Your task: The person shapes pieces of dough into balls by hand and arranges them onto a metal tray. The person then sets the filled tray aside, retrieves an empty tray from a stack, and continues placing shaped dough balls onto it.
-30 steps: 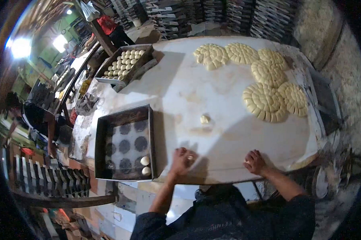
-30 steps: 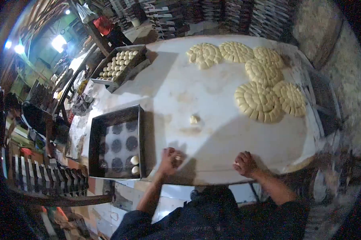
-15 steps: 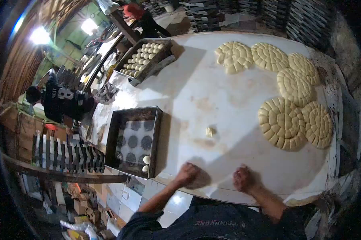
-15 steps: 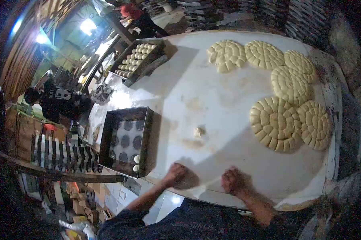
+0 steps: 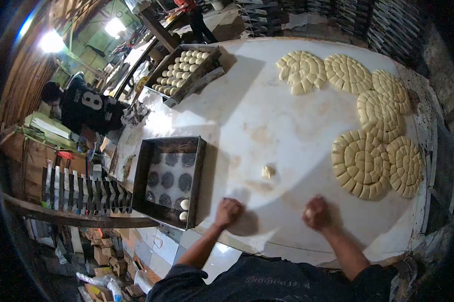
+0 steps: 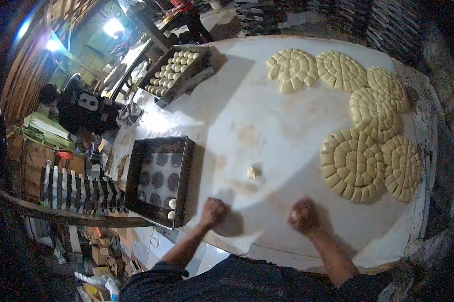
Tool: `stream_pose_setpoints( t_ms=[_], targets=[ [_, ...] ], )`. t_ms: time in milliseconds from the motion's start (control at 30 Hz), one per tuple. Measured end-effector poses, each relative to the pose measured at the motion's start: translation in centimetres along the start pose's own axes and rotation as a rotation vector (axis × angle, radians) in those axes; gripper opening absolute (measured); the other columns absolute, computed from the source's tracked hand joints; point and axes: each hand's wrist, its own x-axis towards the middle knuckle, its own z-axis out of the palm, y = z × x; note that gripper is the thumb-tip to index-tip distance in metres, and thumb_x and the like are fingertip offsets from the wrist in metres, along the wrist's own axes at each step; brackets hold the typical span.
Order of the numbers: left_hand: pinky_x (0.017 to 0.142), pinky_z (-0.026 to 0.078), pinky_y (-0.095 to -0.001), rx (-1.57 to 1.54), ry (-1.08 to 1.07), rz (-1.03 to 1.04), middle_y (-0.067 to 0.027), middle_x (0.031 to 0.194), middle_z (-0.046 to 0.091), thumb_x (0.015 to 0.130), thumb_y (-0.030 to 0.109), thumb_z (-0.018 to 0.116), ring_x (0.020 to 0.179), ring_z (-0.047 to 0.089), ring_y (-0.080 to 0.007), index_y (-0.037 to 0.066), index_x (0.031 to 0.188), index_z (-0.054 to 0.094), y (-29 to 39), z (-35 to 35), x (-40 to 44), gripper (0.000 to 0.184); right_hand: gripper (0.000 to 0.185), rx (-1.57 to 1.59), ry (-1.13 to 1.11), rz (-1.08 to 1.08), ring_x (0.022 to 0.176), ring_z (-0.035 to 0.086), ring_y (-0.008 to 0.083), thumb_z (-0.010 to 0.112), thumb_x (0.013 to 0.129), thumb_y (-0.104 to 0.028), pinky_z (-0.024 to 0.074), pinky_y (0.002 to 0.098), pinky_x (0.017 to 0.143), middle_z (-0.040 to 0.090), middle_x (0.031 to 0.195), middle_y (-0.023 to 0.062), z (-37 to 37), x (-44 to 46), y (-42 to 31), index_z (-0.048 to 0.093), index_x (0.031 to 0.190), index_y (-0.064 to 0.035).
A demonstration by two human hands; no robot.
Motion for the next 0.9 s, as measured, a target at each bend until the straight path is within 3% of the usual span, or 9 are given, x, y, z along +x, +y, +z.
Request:
stream_pose_setpoints(
  t_ms=[33, 167, 367, 467, 567, 633, 733, 867, 900],
  targets=[
    [0.077, 0.043, -0.0452, 0.013, 0.270, 0.024, -0.0069, 0.086, 0.061, 0.077, 0.015, 0.069, 0.083, 0.056, -0.0302, 0.009, 0.079, 0.060, -1.5, -1.5, 0.8, 0.011, 0.018, -0.020, 0.091, 0.061, 0.089, 0.052, 0.0373, 0.061, 0.071, -0.014, 0.0419, 0.0540, 0.087, 0.053, 0.085, 0.0160, -1.0, 1.5, 0.8, 0.053, 0.082, -0.0022],
    [0.086, 0.041, -0.0408, -0.209, 0.483, -0.150, -0.0063, 0.089, 0.061, 0.075, 0.019, 0.070, 0.089, 0.054, -0.0305, 0.009, 0.083, 0.061, 0.1, -6.1, 10.3, 0.015, 0.015, -0.151, 0.240, 0.191, 0.092, 0.049, 0.0390, 0.056, 0.072, -0.008, 0.0376, 0.0560, 0.088, 0.049, 0.089, 0.0189, 1.5, 8.5, -0.3, 0.049, 0.083, 0.0000],
    [0.086, 0.045, -0.0444, -0.866, 0.286, -0.338, -0.0142, 0.100, 0.059, 0.078, 0.013, 0.065, 0.096, 0.055, -0.0356, 0.010, 0.096, 0.060, 4.3, -2.4, 7.0, 0.019, 0.013, 0.045, 0.222, 0.375, 0.095, 0.049, 0.0386, 0.054, 0.084, -0.013, 0.0356, 0.0493, 0.095, 0.053, 0.090, 0.0175, 5.7, 6.9, -6.9, 0.053, 0.086, -0.0005],
    [0.089, 0.046, -0.0452, -0.379, 0.449, -0.023, -0.0127, 0.106, 0.059, 0.084, 0.012, 0.057, 0.105, 0.055, -0.0350, 0.011, 0.102, 0.061, 2.7, -1.1, 1.3, 0.018, 0.018, 0.207, 0.194, 0.451, 0.095, 0.055, 0.0349, 0.053, 0.087, -0.015, 0.0431, 0.0471, 0.088, 0.057, 0.092, 0.0167, 4.6, 2.1, -6.1, 0.056, 0.094, 0.0007],
    [0.088, 0.048, -0.0436, -0.496, 0.080, -0.162, -0.0141, 0.111, 0.062, 0.086, 0.016, 0.058, 0.102, 0.059, -0.0344, 0.010, 0.107, 0.062, 1.1, -3.5, -1.3, 0.022, 0.020, 0.126, 0.118, 0.599, 0.089, 0.062, 0.0280, 0.052, 0.086, -0.011, 0.0523, 0.0413, 0.076, 0.060, 0.091, 0.0121, 1.1, 3.0, -7.0, 0.056, 0.101, 0.0020],
    [0.083, 0.051, -0.0433, -1.042, -0.295, -0.432, -0.0177, 0.109, 0.065, 0.088, 0.020, 0.060, 0.095, 0.064, -0.0353, 0.008, 0.111, 0.063, 0.2, -8.4, -0.8, 0.027, 0.023, 1.291, 0.346, 1.165, 0.075, 0.063, 0.0281, 0.056, 0.085, -0.022, 0.0540, 0.0363, 0.062, 0.061, 0.088, 0.0122, 0.2, 5.9, -8.8, 0.060, 0.092, -0.0007],
    [0.078, 0.053, -0.0436, -0.827, 0.053, -0.081, -0.0206, 0.100, 0.067, 0.088, 0.025, 0.061, 0.087, 0.066, -0.0374, 0.005, 0.111, 0.064, -2.0, -8.0, -1.2, 0.031, 0.026, 1.513, 0.147, 1.044, 0.078, 0.064, 0.0245, 0.057, 0.085, -0.024, 0.0556, 0.0340, 0.062, 0.062, 0.092, 0.0105, 3.2, 12.6, -15.5, 0.060, 0.097, -0.0005],
    [0.075, 0.052, -0.0429, -0.846, 0.230, -0.154, -0.0214, 0.097, 0.067, 0.086, 0.022, 0.064, 0.088, 0.064, -0.0396, 0.005, 0.113, 0.064, -5.4, -15.2, -2.8, 0.032, 0.032, 1.005, -0.170, 0.496, 0.085, 0.060, 0.0144, 0.057, 0.095, -0.029, 0.0512, 0.0300, 0.067, 0.061, 0.092, 0.0080, 8.6, 21.2, -27.0, 0.059, 0.106, 0.0004],
    [0.077, 0.052, -0.0394, -0.860, 0.236, -0.192, -0.0209, 0.098, 0.067, 0.084, 0.017, 0.065, 0.088, 0.066, -0.0349, 0.003, 0.113, 0.064, -6.7, -16.2, -3.5, 0.032, 0.033, 1.050, -0.127, 0.606, 0.086, 0.058, 0.0114, 0.057, 0.096, -0.031, 0.0494, 0.0286, 0.067, 0.061, 0.091, 0.0071, 10.9, 21.7, -27.6, 0.058, 0.106, 0.0003]
  ],
)
